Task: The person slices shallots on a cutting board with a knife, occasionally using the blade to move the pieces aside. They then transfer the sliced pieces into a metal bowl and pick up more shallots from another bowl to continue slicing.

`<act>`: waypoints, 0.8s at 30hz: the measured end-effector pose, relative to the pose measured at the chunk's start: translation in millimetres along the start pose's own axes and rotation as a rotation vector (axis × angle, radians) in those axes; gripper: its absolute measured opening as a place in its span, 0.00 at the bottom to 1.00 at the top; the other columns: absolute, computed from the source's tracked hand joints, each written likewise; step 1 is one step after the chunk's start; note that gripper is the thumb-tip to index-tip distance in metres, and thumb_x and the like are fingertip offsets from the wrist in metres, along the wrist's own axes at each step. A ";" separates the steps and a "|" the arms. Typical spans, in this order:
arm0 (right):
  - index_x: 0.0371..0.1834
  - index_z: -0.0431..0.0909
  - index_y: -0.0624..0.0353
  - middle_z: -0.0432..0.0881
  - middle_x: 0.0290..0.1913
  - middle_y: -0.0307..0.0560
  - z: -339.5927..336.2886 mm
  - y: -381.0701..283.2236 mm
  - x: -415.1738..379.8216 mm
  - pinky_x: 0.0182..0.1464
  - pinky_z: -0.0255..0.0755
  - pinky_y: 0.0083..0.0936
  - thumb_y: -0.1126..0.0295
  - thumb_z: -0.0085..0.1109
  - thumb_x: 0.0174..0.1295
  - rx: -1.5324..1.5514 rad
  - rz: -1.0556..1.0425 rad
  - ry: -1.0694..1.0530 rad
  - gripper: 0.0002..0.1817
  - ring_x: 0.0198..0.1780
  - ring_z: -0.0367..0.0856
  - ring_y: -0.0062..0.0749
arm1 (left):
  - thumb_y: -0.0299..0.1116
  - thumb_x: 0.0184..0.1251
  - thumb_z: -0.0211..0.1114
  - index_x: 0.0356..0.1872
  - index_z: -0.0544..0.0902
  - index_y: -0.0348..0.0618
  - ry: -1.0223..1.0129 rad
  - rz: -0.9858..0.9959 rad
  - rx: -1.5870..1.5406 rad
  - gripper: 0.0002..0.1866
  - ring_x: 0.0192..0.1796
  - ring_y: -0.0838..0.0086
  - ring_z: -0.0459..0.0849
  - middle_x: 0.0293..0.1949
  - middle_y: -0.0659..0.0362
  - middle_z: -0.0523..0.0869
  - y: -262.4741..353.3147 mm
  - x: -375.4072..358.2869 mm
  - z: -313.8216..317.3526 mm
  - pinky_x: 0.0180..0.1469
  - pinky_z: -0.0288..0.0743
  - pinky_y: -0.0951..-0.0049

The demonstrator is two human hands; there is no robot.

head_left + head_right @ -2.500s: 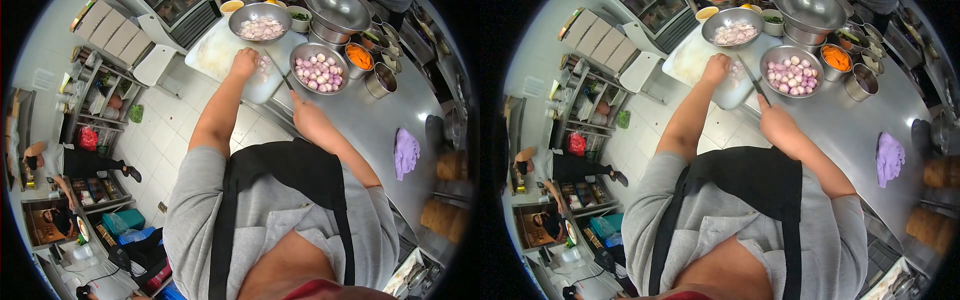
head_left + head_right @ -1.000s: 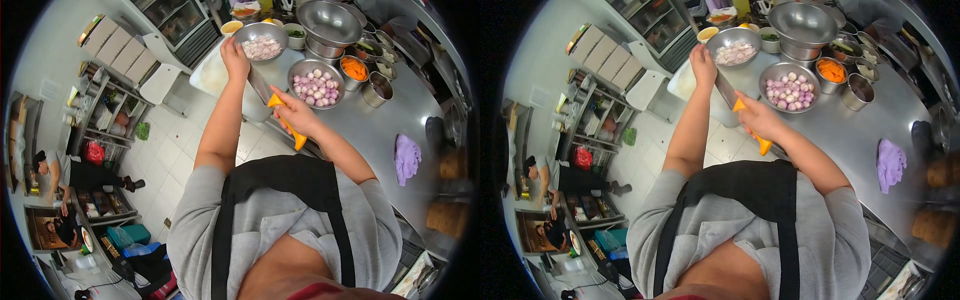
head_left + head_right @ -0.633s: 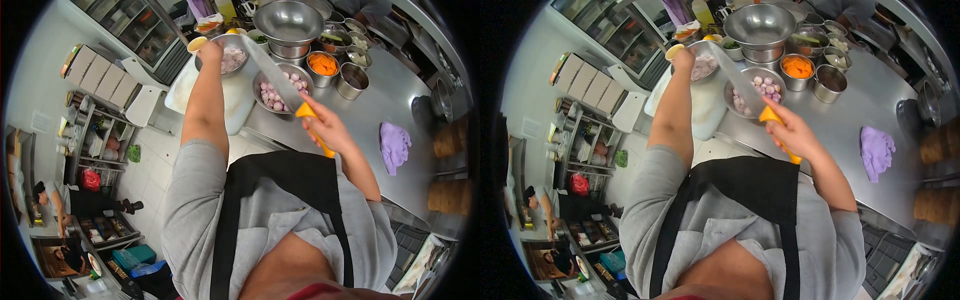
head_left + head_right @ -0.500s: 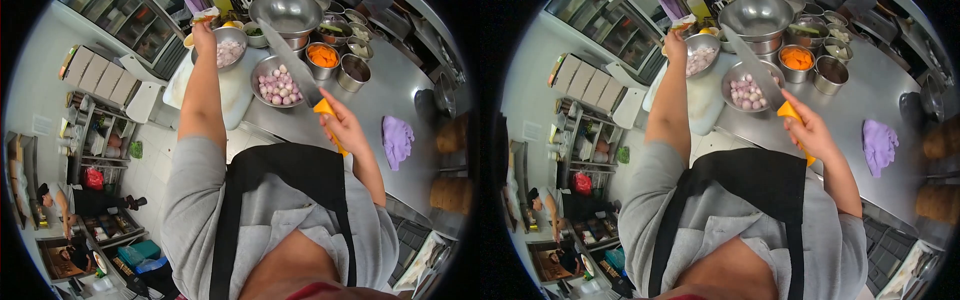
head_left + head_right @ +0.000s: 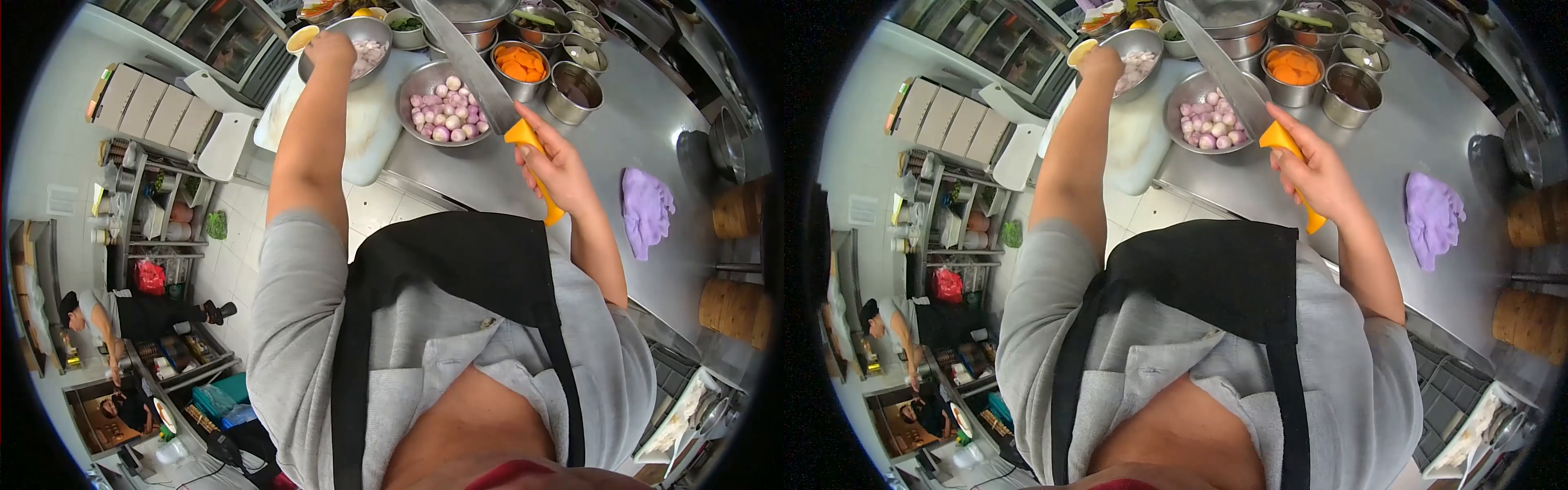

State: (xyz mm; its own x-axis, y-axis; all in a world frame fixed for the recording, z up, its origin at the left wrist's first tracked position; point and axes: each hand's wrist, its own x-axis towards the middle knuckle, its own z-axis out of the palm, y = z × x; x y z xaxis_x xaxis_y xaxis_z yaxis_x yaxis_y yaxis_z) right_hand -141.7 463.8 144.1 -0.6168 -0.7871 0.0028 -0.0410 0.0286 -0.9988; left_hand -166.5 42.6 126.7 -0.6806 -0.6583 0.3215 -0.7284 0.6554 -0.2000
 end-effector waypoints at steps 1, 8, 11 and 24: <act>0.73 0.57 0.47 0.72 0.33 0.36 -0.5 -0.4 0.0 0.21 0.64 0.11 0.74 0.44 0.66 0.002 0.002 -0.001 0.30 0.22 0.66 0.12 | 0.42 0.59 0.64 0.52 0.80 0.48 -0.041 0.095 -0.028 0.20 0.59 0.55 0.76 0.58 0.52 0.76 2.7 -2.1 -9.6 0.55 0.74 0.57; 0.73 0.56 0.47 0.73 0.33 0.38 0.3 0.7 -3.7 0.20 0.64 0.12 0.75 0.45 0.66 0.124 -0.067 0.052 0.30 0.21 0.67 0.13 | 0.31 0.59 0.59 0.35 0.85 0.48 -0.266 0.736 -0.709 0.07 0.50 0.58 0.81 0.48 0.53 0.83 92.1 -77.2 -1.4 0.53 0.74 0.61; 0.73 0.56 0.46 0.74 0.33 0.36 4.9 5.8 -5.5 0.21 0.65 0.12 0.74 0.46 0.65 0.171 -0.078 0.063 0.31 0.22 0.67 0.13 | 0.29 0.59 0.58 0.38 0.85 0.49 -0.078 0.853 -0.533 0.09 0.52 0.59 0.79 0.49 0.52 0.83 106.6 -92.0 12.6 0.56 0.72 0.62; 0.72 0.54 0.51 0.73 0.33 0.37 31.6 27.9 -10.1 0.23 0.67 0.15 0.69 0.51 0.67 0.178 -0.036 -0.079 0.30 0.23 0.69 0.15 | 0.33 0.52 0.69 0.43 0.75 0.39 0.244 0.697 -0.788 0.18 0.41 0.58 0.80 0.37 0.50 0.80 111.7 -53.0 103.4 0.43 0.75 0.61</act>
State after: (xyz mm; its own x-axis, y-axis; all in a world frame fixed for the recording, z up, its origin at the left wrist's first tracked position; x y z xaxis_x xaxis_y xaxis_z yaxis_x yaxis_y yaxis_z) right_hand -111.8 453.1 114.6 -0.5532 -0.8320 0.0419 0.0819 -0.1044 -0.9912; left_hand -219.9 112.5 -8.4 -0.8283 -0.0133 0.5601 0.1287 0.9685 0.2133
